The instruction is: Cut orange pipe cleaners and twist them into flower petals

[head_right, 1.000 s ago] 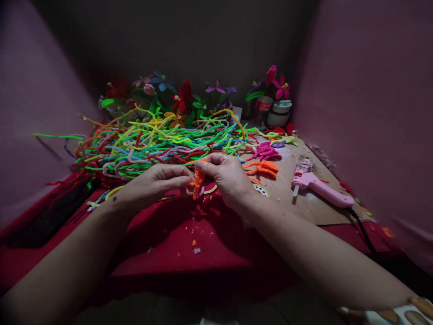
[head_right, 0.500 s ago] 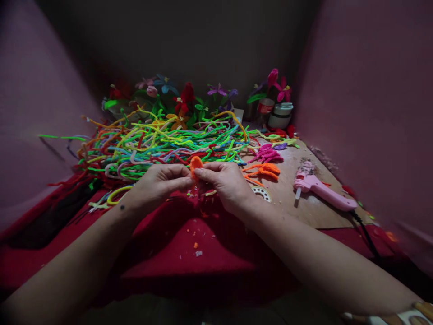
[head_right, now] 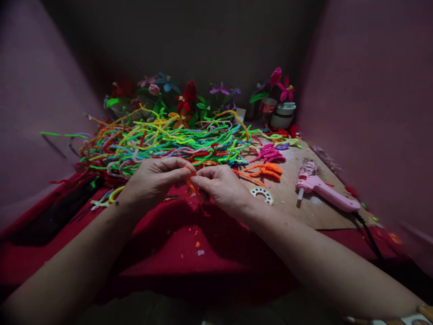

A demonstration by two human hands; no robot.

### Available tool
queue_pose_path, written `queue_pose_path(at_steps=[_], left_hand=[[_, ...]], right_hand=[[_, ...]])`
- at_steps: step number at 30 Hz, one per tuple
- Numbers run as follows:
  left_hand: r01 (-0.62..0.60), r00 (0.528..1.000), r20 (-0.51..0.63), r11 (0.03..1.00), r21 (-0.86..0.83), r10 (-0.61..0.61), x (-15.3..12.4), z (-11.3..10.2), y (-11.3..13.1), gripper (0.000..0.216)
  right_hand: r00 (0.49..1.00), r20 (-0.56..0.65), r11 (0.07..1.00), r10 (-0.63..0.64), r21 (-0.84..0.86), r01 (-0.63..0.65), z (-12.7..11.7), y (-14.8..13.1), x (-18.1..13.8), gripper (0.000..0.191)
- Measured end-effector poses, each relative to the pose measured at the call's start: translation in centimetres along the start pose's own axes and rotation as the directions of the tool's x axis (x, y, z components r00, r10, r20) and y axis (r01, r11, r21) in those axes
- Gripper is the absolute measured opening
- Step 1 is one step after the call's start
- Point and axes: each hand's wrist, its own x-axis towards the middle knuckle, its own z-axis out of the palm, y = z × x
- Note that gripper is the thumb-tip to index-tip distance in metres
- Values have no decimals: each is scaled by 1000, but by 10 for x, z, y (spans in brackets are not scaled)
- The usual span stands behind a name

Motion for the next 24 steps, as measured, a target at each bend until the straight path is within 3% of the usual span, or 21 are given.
queue_pose_path(at_steps=[8, 14, 18, 21, 24], left_hand=[[-75, 984, -154, 988, 133, 95, 0, 5, 1, 15], [44, 999, 25, 998, 51, -45, 1, 0, 4, 19], [53, 999, 5, 993, 103, -54, 1, 1, 3, 16], [22, 998, -69, 982, 187, -9, 0, 4, 1, 16], [-5, 992, -120, 958, 288, 42, -1, 8, -1, 17]], right_hand=[[990, -111, 996, 89, -17, -91, 7, -8, -2, 17], [984, -162, 998, 68, -7, -70, 7, -2, -1, 13], [985, -150, 996, 85, -22, -90, 8, -2, -1, 14], [989, -137, 991, 50, -119, -67, 9, -1, -1, 16], [980, -186, 945, -65, -327, 1, 10, 3, 0, 16]])
